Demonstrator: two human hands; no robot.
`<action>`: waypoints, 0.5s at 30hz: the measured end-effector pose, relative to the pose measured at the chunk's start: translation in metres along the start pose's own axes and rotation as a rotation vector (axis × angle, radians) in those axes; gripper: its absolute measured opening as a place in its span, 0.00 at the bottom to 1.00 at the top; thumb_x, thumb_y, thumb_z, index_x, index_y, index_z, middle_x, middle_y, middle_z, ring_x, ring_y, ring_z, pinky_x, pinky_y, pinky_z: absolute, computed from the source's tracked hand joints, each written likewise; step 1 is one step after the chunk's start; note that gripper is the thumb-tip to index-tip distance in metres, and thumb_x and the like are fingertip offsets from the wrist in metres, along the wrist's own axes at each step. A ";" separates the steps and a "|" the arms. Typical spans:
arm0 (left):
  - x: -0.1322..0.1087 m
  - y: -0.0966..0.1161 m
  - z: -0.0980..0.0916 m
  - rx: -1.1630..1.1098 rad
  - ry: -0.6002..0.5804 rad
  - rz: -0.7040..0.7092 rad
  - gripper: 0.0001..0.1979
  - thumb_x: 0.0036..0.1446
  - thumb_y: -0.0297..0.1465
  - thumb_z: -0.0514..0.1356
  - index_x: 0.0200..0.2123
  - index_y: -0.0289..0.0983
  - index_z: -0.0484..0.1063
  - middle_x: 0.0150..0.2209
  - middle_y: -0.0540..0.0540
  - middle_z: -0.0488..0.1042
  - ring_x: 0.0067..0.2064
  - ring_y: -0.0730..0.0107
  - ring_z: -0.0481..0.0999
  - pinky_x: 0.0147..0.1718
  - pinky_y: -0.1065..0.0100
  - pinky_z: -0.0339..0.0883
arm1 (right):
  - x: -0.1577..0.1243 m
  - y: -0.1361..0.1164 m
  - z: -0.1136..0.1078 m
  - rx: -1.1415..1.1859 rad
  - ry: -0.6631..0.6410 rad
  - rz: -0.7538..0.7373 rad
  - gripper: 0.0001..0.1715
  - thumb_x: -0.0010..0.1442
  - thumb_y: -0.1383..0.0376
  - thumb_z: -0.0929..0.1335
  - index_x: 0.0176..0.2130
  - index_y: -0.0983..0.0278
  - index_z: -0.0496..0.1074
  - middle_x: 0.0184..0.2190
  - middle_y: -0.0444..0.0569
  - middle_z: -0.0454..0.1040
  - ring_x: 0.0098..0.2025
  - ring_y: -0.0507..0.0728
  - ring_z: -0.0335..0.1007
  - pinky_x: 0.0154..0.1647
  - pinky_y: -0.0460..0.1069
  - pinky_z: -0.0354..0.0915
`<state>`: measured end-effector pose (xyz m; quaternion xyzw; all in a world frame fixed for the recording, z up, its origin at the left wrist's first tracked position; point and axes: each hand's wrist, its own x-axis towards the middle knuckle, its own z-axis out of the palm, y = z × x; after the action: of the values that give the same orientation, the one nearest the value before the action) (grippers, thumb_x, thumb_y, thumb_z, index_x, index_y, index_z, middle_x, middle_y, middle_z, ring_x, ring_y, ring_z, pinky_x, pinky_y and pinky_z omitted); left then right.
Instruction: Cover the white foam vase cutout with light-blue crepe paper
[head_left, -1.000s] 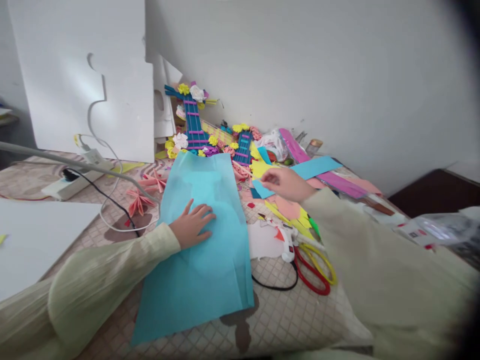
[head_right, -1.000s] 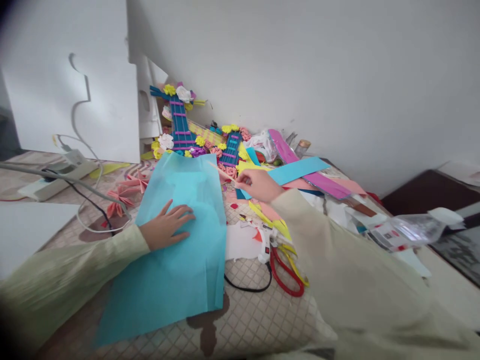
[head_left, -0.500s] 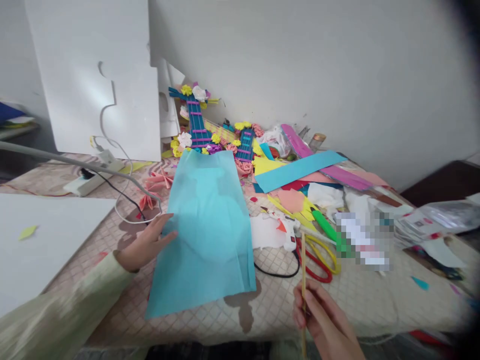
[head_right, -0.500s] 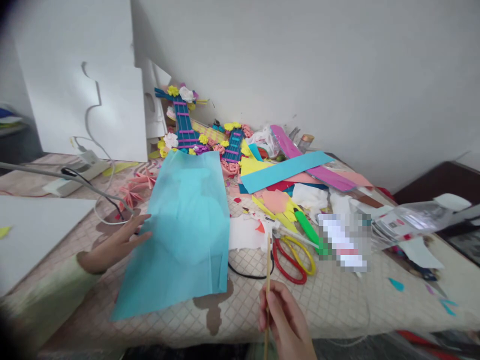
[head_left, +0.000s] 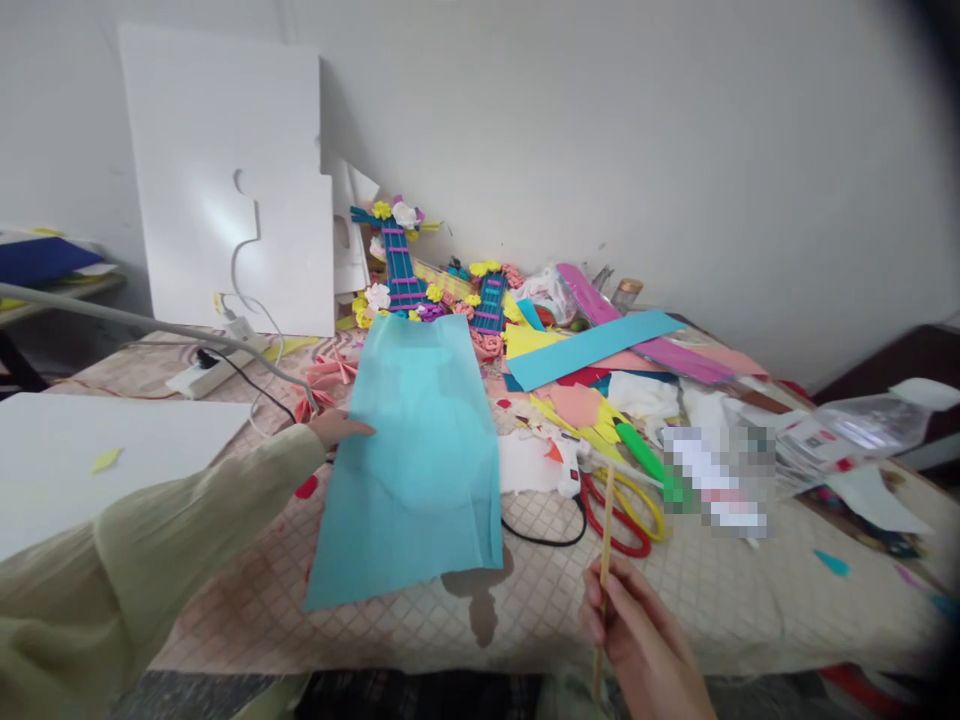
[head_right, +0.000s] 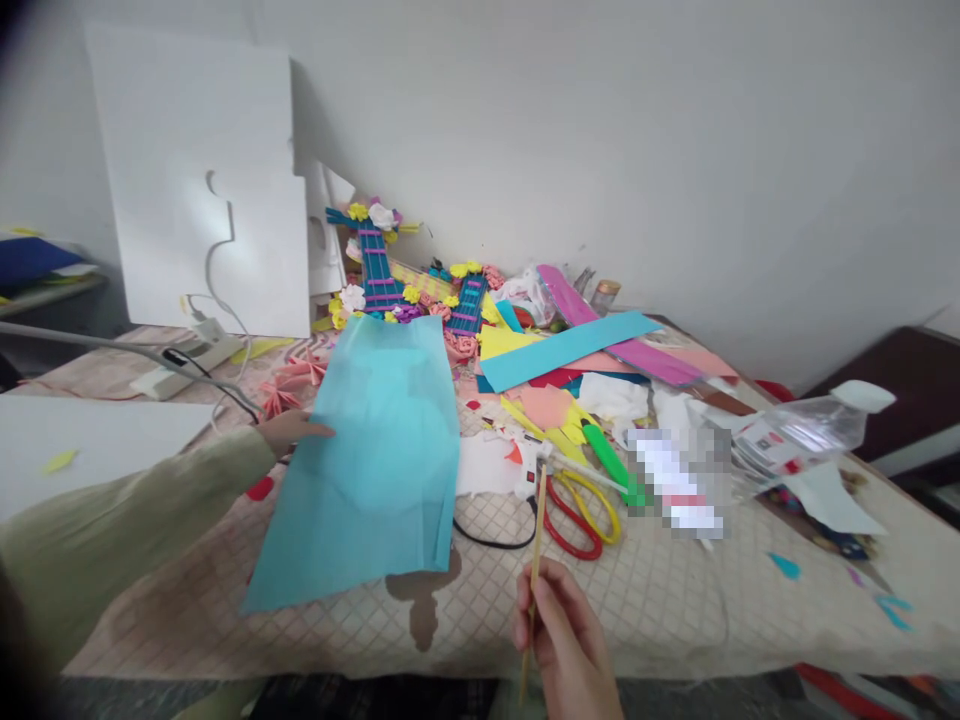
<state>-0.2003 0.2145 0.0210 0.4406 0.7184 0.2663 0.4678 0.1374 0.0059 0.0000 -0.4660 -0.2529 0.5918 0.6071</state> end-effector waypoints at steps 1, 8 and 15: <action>0.002 0.001 0.001 -0.023 -0.036 -0.014 0.16 0.24 0.32 0.68 0.22 0.34 0.71 0.27 0.40 0.77 0.35 0.50 0.76 0.31 0.61 0.72 | -0.001 -0.001 -0.001 -0.003 0.004 -0.001 0.09 0.50 0.59 0.68 0.32 0.60 0.71 0.23 0.43 0.66 0.21 0.47 0.59 0.23 0.44 0.55; 0.002 0.012 0.002 -0.142 -0.132 0.032 0.16 0.34 0.30 0.67 0.30 0.34 0.72 0.30 0.45 0.77 0.34 0.59 0.76 0.35 0.60 0.71 | -0.004 -0.007 -0.007 -0.003 0.026 -0.009 0.08 0.48 0.58 0.69 0.31 0.59 0.72 0.23 0.43 0.65 0.21 0.48 0.60 0.23 0.45 0.56; 0.001 0.037 -0.001 -0.173 -0.002 0.108 0.18 0.28 0.27 0.69 0.28 0.34 0.71 0.26 0.45 0.76 0.31 0.57 0.76 0.31 0.60 0.72 | -0.006 -0.005 -0.012 0.001 -0.007 -0.018 0.08 0.50 0.59 0.69 0.32 0.58 0.72 0.23 0.43 0.65 0.22 0.48 0.60 0.24 0.45 0.57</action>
<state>-0.1869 0.2329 0.0499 0.4370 0.6676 0.3515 0.4897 0.1495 -0.0022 0.0004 -0.4615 -0.2586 0.5882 0.6117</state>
